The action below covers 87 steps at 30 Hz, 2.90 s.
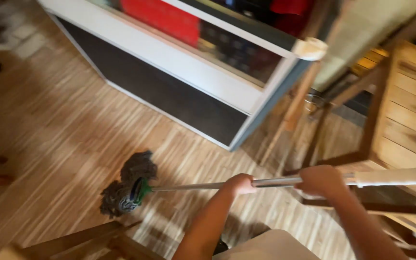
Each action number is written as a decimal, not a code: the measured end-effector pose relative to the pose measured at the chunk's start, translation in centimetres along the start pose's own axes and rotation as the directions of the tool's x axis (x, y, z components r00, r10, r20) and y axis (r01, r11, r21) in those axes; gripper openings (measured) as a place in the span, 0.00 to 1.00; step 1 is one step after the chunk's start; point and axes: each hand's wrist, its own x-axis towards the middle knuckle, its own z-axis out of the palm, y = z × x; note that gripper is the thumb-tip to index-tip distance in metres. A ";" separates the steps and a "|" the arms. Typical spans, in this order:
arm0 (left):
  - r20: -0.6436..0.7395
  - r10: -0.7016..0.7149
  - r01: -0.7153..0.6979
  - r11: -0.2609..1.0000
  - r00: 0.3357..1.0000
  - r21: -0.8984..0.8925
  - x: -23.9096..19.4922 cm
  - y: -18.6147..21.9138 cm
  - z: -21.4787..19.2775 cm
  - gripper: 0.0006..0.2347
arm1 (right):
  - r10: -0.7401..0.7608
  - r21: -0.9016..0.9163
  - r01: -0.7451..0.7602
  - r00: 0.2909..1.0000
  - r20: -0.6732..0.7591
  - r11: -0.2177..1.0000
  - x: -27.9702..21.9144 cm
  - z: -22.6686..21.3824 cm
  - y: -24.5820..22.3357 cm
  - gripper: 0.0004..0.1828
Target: Mopping the floor in a restaurant dining area between tables and chairs.
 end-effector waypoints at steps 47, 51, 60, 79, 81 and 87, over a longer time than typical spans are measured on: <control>-0.809 -0.564 0.424 0.781 0.163 -0.459 -19.9 -35.4 -48.5 0.09 | -0.766 -0.587 0.498 0.334 -0.550 0.639 31.3 -42.6 -56.0 0.30; -0.774 -0.574 0.377 0.802 0.268 -0.464 -23.1 -38.1 -50.4 0.10 | -0.768 -0.598 0.501 0.259 -0.586 0.626 31.6 -44.2 -60.8 0.28; -0.754 -0.574 0.387 0.806 0.321 -0.448 -35.1 -50.5 -56.2 0.11 | -0.828 -0.650 0.586 0.068 -0.556 0.484 33.3 -47.4 -79.4 0.26; -0.399 -0.884 0.528 0.223 -0.245 -0.819 -44.0 -65.8 -46.6 0.05 | -0.988 -0.520 0.843 -0.084 0.130 -0.141 37.1 -38.5 -96.0 0.22; -0.408 -0.891 0.591 0.222 -0.200 -0.775 -41.8 -67.4 -48.7 0.09 | -0.963 -0.475 0.878 0.175 0.204 0.059 39.2 -42.0 -97.4 0.26; -0.499 -0.839 0.434 0.376 -0.216 -0.819 -37.3 -61.7 -69.4 0.05 | -0.923 -0.559 0.813 0.326 0.204 0.163 42.5 -63.7 -97.0 0.22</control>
